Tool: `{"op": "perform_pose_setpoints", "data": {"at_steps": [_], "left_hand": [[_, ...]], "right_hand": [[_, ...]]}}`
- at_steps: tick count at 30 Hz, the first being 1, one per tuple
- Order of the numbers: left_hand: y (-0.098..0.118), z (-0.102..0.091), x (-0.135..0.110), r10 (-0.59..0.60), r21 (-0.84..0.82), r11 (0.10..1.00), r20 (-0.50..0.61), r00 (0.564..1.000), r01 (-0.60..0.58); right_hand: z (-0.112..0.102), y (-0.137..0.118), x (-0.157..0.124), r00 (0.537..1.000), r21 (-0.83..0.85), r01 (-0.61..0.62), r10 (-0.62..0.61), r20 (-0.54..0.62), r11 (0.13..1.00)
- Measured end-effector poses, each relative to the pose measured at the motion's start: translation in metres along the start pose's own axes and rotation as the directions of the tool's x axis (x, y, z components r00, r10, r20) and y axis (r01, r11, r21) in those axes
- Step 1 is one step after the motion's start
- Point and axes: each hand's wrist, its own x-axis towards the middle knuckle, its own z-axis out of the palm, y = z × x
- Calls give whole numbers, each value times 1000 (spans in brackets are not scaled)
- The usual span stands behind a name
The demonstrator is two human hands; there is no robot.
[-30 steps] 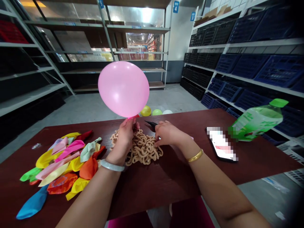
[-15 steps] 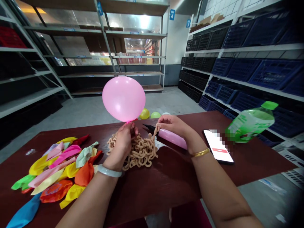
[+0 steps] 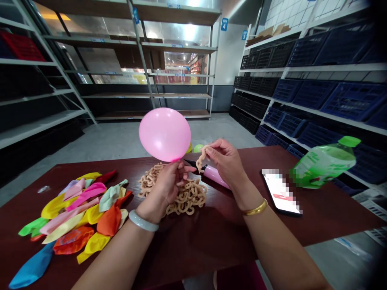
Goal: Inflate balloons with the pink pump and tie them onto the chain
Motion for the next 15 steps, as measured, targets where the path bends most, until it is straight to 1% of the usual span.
{"op": "perform_pose_setpoints", "data": {"at_steps": [3, 6, 8, 10, 12, 15], "left_hand": [[-7, 5, -3, -97, -9, 995, 64, 993, 98], [-11, 9, -5, -131, 46, 991, 80, 988, 128], [-12, 11, -8, -145, 88, 987, 94, 985, 137], [-14, 14, -11, -153, 125, 983, 122, 981, 137], [-16, 16, -14, -146, 158, 980, 148, 978, 123], [-18, 18, -16, -121, 190, 978, 165, 979, 89]], "right_hand": [[5, 0, -5, 999, -98, 40, -41, -10, 994], [9, -1, -10, 1000, -109, 24, -22, 15, 994], [11, -1, -11, 999, -87, 7, -2, 52, 996], [13, -2, -11, 996, -93, 16, -8, 86, 996], [12, -2, -11, 994, -138, 59, -45, 101, 989], [9, 1, -9, 988, -234, 139, -120, 93, 962]]}}
